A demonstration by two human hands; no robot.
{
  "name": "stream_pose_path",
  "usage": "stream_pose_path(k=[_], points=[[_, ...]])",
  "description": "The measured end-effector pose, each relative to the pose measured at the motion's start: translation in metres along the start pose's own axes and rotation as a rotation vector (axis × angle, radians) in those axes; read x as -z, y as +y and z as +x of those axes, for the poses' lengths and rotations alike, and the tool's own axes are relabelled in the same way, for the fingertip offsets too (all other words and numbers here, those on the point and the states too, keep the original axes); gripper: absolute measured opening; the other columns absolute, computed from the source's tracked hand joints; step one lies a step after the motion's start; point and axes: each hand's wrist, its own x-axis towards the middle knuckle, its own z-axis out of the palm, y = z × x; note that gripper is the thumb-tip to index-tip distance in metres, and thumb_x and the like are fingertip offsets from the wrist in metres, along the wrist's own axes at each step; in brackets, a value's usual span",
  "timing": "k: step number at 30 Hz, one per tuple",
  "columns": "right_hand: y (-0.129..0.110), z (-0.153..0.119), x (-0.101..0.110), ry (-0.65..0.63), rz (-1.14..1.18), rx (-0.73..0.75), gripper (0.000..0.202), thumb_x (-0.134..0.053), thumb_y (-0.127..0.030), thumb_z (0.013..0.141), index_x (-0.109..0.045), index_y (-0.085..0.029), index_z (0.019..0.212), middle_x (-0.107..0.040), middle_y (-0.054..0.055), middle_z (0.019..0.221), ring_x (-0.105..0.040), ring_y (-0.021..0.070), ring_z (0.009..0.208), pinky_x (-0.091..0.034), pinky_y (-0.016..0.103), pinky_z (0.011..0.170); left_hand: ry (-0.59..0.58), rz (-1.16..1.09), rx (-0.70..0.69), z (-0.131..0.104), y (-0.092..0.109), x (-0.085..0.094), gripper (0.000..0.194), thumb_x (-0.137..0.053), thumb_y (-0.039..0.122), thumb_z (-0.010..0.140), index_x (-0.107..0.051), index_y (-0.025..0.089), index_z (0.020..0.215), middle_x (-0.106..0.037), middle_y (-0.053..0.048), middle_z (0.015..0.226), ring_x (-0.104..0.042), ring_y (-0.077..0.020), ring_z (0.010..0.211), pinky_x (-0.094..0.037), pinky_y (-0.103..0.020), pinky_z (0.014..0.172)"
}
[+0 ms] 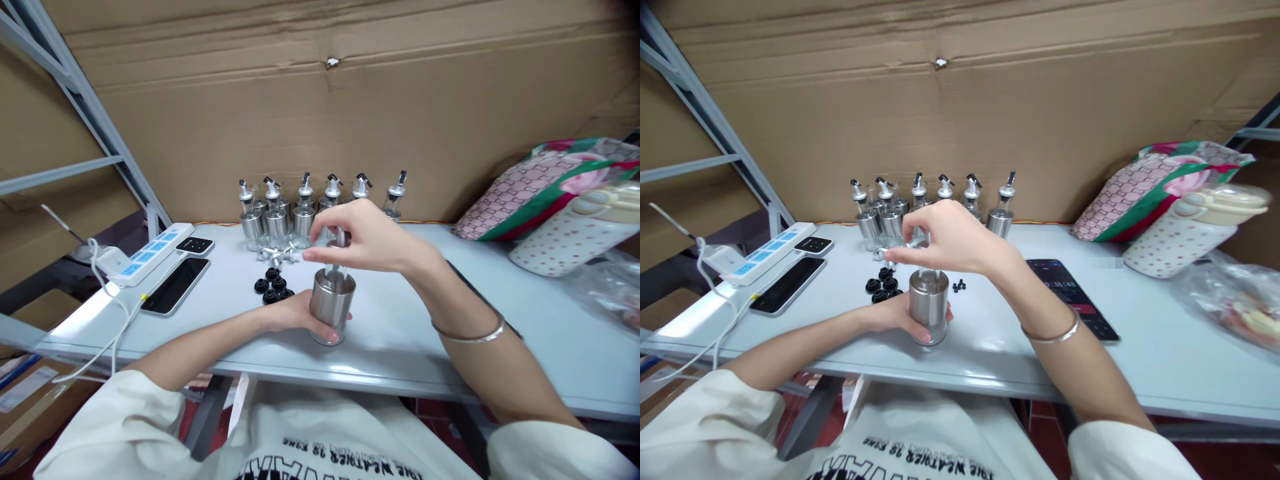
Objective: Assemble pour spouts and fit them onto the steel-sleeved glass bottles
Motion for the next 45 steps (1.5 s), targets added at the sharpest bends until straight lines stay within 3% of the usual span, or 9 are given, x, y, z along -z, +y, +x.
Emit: stream_pose_path(k=[2, 6, 11, 17, 25, 30, 35, 40, 45], points=[[-0.001, -0.001, 0.001, -0.002, -0.059, -0.004, 0.027, -0.065, -0.042, 0.074, -0.060, -0.016, 0.072, -0.051, -0.002, 0.061, -0.040, 0.0089, 0.055, -0.024, 0.025, 0.056, -0.008, -0.003, 0.003, 0.000, 0.001, 0.000, 0.051, -0.081, 0.024, 0.055, -0.061, 0.016, 0.101, -0.063, -0.008, 0.105, -0.057, -0.0230, 0.099, -0.041, -0.041, 0.092], [0.006, -0.001, 0.004, -0.038, -0.107, -0.044, 0.009, -0.061, -0.026, 0.074, -0.059, -0.017, 0.076, -0.051, -0.002, 0.063, -0.041, 0.0102, 0.057, -0.025, 0.025, 0.058, 0.007, -0.027, 0.001, 0.000, -0.001, 0.000, 0.049, -0.080, 0.028, 0.058, -0.061, 0.015, 0.102, -0.063, -0.008, 0.104, -0.058, -0.0222, 0.097, -0.041, -0.040, 0.093], [0.015, -0.003, 0.005, -0.056, -0.205, -0.197, 0.027, -0.063, -0.032, 0.072, -0.053, -0.019, 0.093, -0.048, -0.002, 0.062, -0.042, 0.0139, 0.057, -0.025, 0.027, 0.056, 0.072, -0.079, 0.011, 0.002, -0.004, -0.001, 0.050, -0.079, 0.033, 0.058, -0.062, 0.012, 0.100, -0.063, -0.009, 0.100, -0.058, -0.0221, 0.093, -0.040, -0.040, 0.093], [0.018, -0.003, -0.009, 0.053, -0.157, -0.386, 0.050, -0.062, -0.034, 0.071, -0.039, -0.014, 0.110, -0.048, -0.001, 0.064, -0.044, 0.0163, 0.054, -0.029, 0.028, 0.054, 0.072, -0.173, -0.002, 0.004, -0.007, 0.000, 0.049, -0.077, 0.034, 0.060, -0.062, 0.012, 0.101, -0.062, -0.010, 0.099, -0.057, -0.0205, 0.092, -0.039, -0.038, 0.092], [0.023, 0.000, -0.013, 0.108, -0.143, -0.348, 0.040, -0.059, -0.032, 0.070, -0.039, -0.017, 0.102, -0.047, -0.001, 0.065, -0.042, 0.0140, 0.052, -0.028, 0.027, 0.052, 0.086, -0.211, 0.003, 0.005, -0.007, -0.001, 0.049, -0.078, 0.034, 0.059, -0.062, 0.012, 0.099, -0.062, -0.010, 0.100, -0.057, -0.0207, 0.092, -0.039, -0.038, 0.090], [0.022, 0.003, -0.020, 0.226, -0.182, -0.395, 0.035, -0.055, -0.028, 0.070, -0.042, -0.017, 0.101, -0.041, -0.004, 0.056, -0.037, 0.0136, 0.049, -0.025, 0.027, 0.052, 0.085, -0.227, 0.008, 0.004, -0.007, -0.001, 0.049, -0.079, 0.035, 0.058, -0.062, 0.012, 0.098, -0.061, -0.009, 0.098, -0.057, -0.0198, 0.091, -0.039, -0.037, 0.089], [0.022, 0.005, -0.023, 0.242, -0.119, -0.369, 0.035, -0.055, -0.026, 0.069, -0.044, -0.017, 0.101, -0.038, -0.007, 0.051, -0.033, 0.0132, 0.047, -0.025, 0.028, 0.052, 0.078, -0.219, 0.001, 0.004, -0.008, -0.001, 0.053, -0.082, 0.037, 0.057, -0.061, 0.012, 0.099, -0.061, -0.009, 0.099, -0.057, -0.0197, 0.091, -0.039, -0.036, 0.089], [0.021, 0.002, -0.006, 0.335, -0.109, -0.349, 0.035, -0.055, -0.024, 0.070, -0.044, -0.018, 0.102, -0.041, -0.005, 0.054, -0.032, 0.0132, 0.048, -0.026, 0.029, 0.055, 0.083, -0.333, -0.074, 0.007, -0.012, -0.001, 0.059, -0.081, 0.039, 0.061, -0.053, 0.016, 0.108, -0.059, -0.008, 0.102, -0.059, -0.0189, 0.091, -0.041, -0.038, 0.089], [0.027, -0.005, 0.029, 0.510, -0.219, -0.394, 0.030, -0.059, -0.026, 0.070, -0.045, -0.022, 0.096, -0.049, 0.001, 0.067, -0.035, 0.0144, 0.055, -0.027, 0.030, 0.057, 0.069, -0.368, -0.026, 0.007, -0.013, -0.001, 0.052, -0.075, 0.037, 0.071, -0.047, 0.016, 0.110, -0.061, -0.009, 0.099, -0.063, -0.0188, 0.090, -0.041, -0.040, 0.092]])
